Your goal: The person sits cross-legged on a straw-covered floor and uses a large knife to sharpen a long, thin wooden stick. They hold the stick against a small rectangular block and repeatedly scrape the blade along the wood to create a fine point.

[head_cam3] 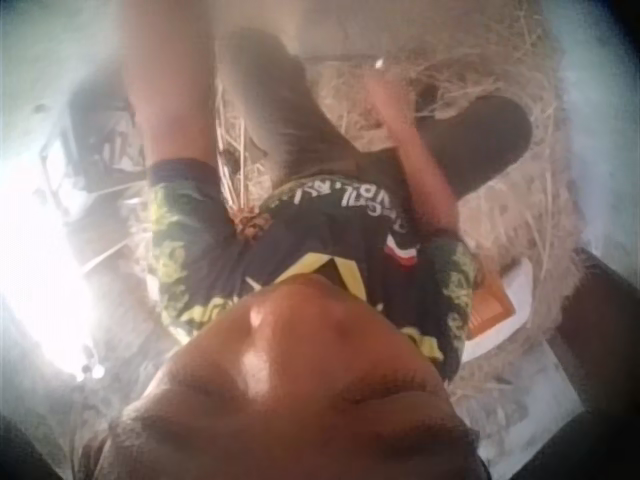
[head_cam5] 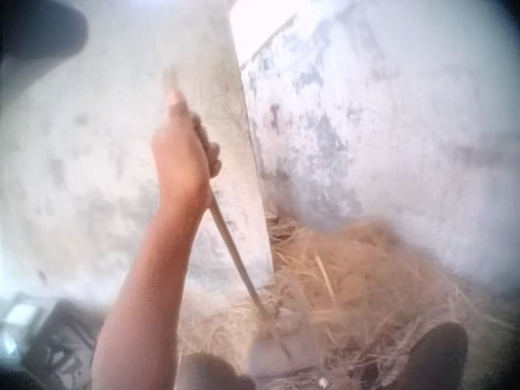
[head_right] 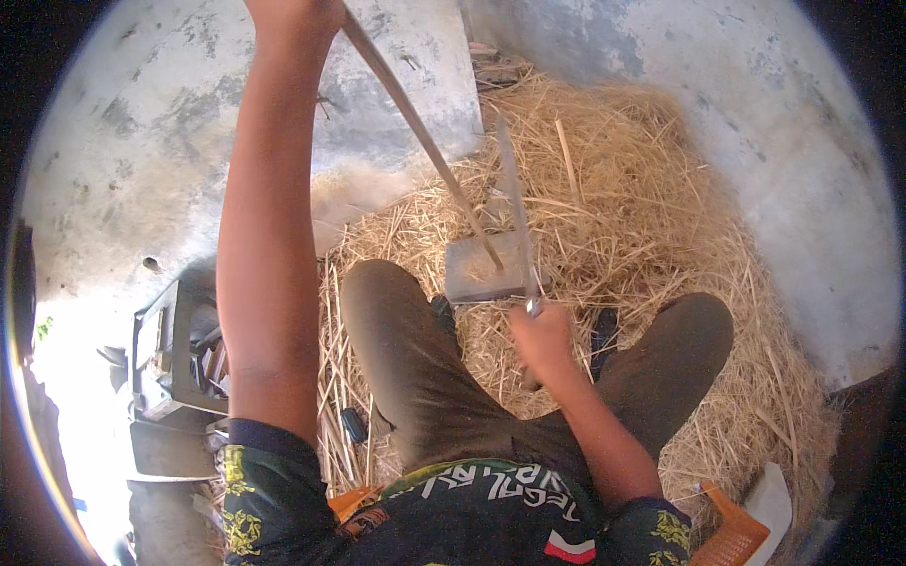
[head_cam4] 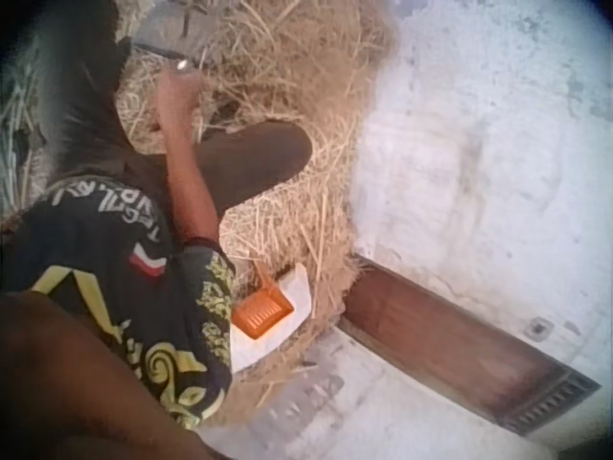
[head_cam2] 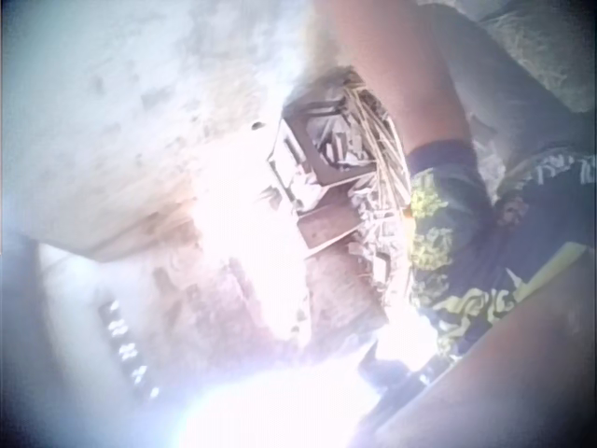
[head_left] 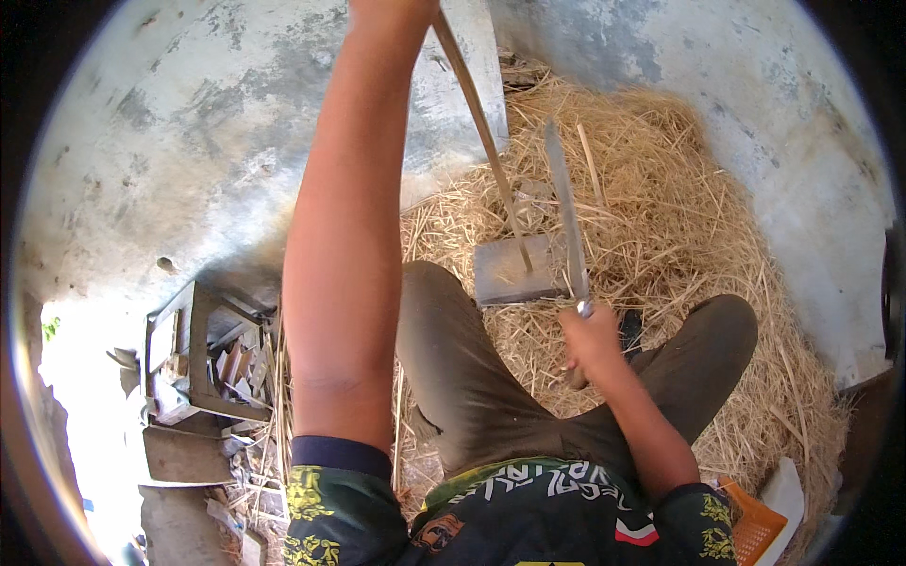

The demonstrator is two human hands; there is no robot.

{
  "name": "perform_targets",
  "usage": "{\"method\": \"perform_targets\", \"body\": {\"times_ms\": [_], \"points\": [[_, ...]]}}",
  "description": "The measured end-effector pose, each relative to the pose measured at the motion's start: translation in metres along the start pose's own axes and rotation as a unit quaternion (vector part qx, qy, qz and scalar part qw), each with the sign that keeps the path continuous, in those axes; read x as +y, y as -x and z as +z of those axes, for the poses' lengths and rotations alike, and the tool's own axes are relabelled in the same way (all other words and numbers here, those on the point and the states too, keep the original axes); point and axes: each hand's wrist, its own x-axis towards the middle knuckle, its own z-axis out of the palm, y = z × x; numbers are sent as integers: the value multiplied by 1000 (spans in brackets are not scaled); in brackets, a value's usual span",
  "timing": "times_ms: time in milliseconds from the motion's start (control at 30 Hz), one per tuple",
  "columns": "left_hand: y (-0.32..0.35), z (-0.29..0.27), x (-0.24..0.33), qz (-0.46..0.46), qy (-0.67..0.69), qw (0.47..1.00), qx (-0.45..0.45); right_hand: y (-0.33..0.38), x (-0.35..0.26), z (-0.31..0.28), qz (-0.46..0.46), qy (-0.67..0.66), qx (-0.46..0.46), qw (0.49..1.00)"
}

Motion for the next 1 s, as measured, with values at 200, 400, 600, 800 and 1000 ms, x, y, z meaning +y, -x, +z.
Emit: {"method": "perform_targets", "body": {"times_ms": [200, 400, 600, 800, 1000], "points": [[-8, -20, -6, 113, -285, 936, 173, 26, -89, -11, -200, -135, 87, 966], [5, 11, 4, 115, -262, 942, 173, -17, 12, 16, -126, 73, 56, 988], [2, 7, -5, 151, -240, 947, 151, 20, -73, -20, -133, 67, -16, 989], [-5, 3, 1, 147, -260, 938, 178, 10, -48, 21, -182, -197, 27, 963], [-3, -18, -26, 113, -278, 921, 247, -5, -30, -20, -52, 193, 20, 980]]}}
